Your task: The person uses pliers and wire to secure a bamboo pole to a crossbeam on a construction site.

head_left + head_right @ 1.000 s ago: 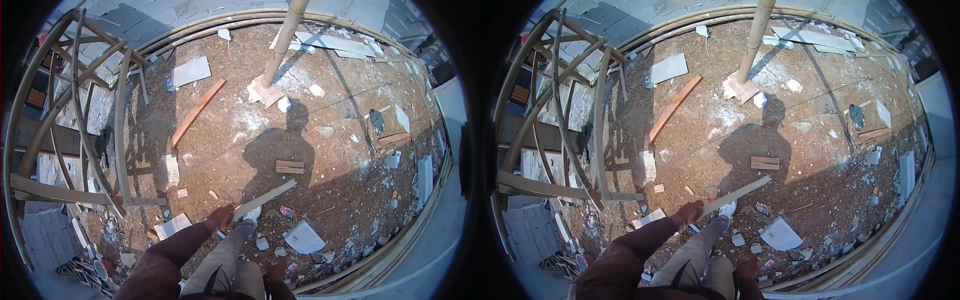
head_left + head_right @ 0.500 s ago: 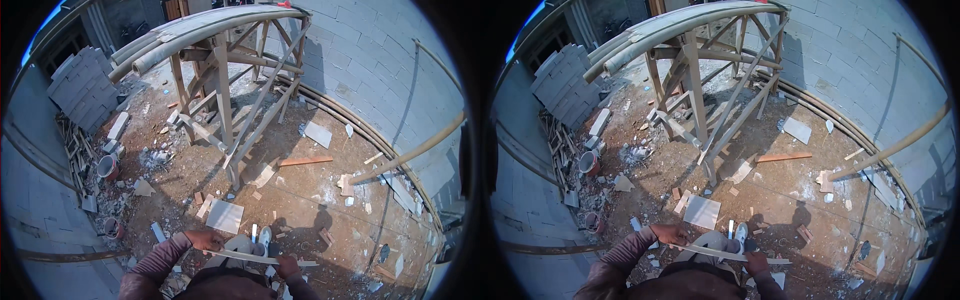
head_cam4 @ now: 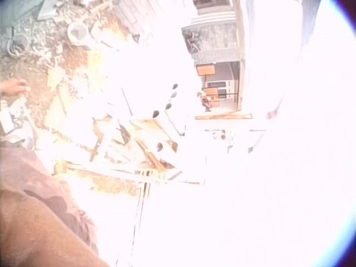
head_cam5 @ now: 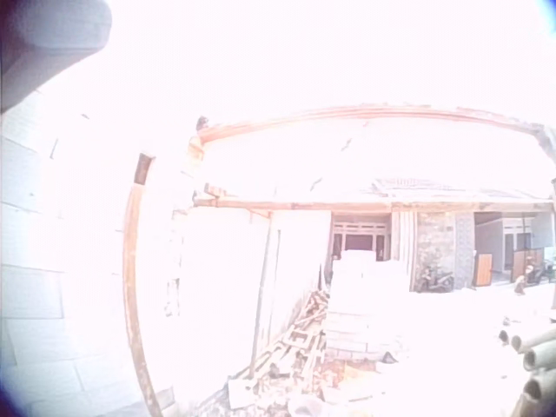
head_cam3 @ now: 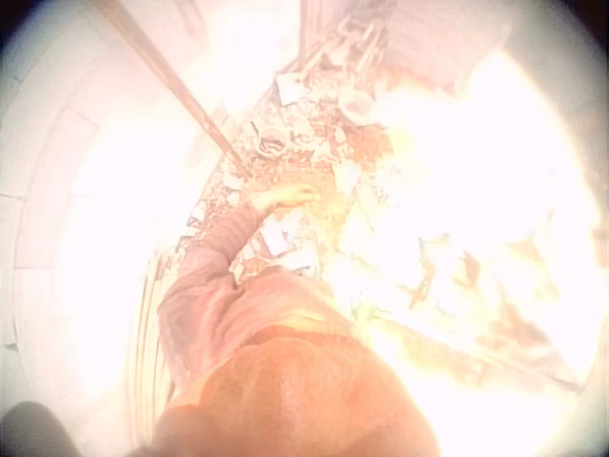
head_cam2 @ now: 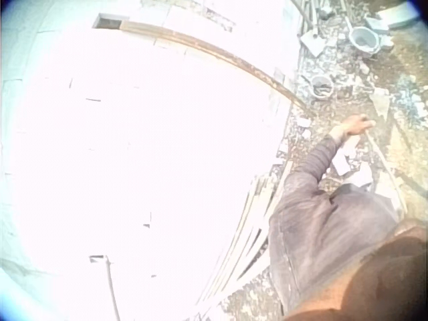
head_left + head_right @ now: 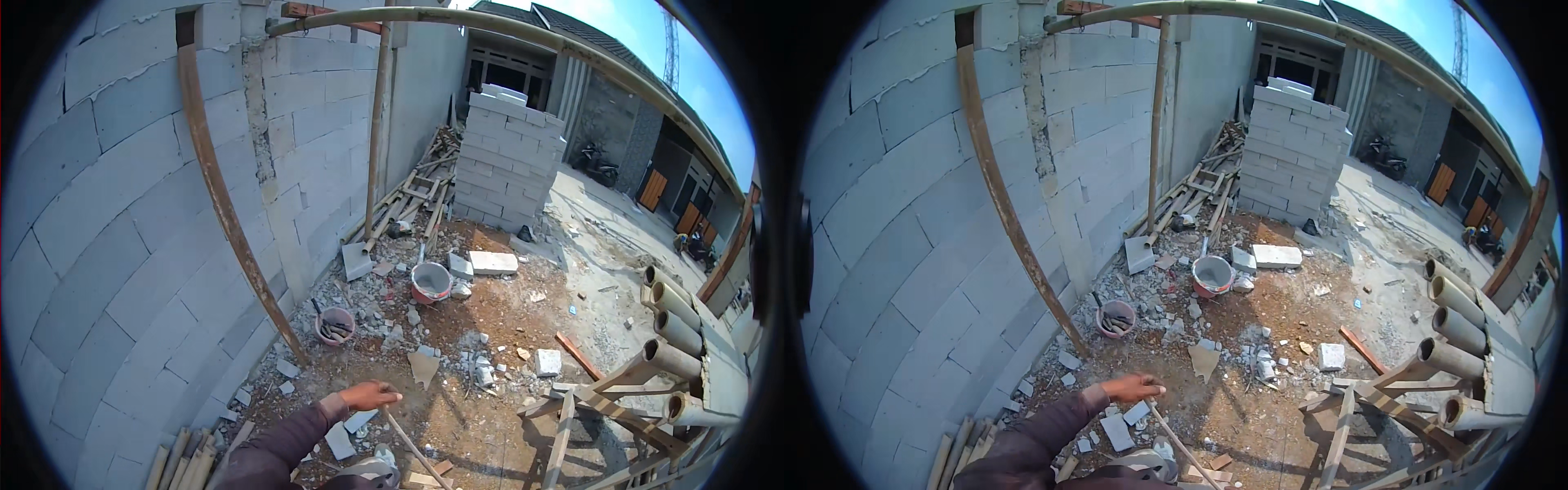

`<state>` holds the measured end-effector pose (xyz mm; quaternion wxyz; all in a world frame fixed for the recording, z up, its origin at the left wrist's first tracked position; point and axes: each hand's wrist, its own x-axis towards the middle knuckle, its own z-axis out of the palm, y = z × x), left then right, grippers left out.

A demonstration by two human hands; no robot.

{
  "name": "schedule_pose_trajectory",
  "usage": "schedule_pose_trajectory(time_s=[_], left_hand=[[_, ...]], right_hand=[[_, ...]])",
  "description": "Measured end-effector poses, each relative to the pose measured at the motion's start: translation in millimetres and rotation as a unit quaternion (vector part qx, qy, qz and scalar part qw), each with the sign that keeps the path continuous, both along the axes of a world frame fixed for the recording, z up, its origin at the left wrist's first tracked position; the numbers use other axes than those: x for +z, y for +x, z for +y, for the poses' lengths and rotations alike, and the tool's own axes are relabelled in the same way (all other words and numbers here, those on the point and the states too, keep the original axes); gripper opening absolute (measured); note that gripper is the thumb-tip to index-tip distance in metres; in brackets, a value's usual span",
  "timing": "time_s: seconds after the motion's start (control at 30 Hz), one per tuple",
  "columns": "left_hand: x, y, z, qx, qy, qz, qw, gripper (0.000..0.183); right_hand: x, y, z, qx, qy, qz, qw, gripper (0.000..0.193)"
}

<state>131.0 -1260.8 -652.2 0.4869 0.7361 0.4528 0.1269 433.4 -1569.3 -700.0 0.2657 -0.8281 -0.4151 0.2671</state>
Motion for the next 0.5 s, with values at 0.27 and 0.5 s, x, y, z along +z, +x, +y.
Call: schedule_pose_trajectory(time_s=[0.27,0.5], left_hand=[[13,-124,15,0.383,-0.154,-0.201,0.888,0.039],[-35,-115,-27,0.526,-0.289,-0.150,0.786,0.029]], right_hand=[[7,56,262,0.096,0.067,0.039,0.992,0.034],[51,44,455,0.093,0.128,0.054,0.986,0.035]])
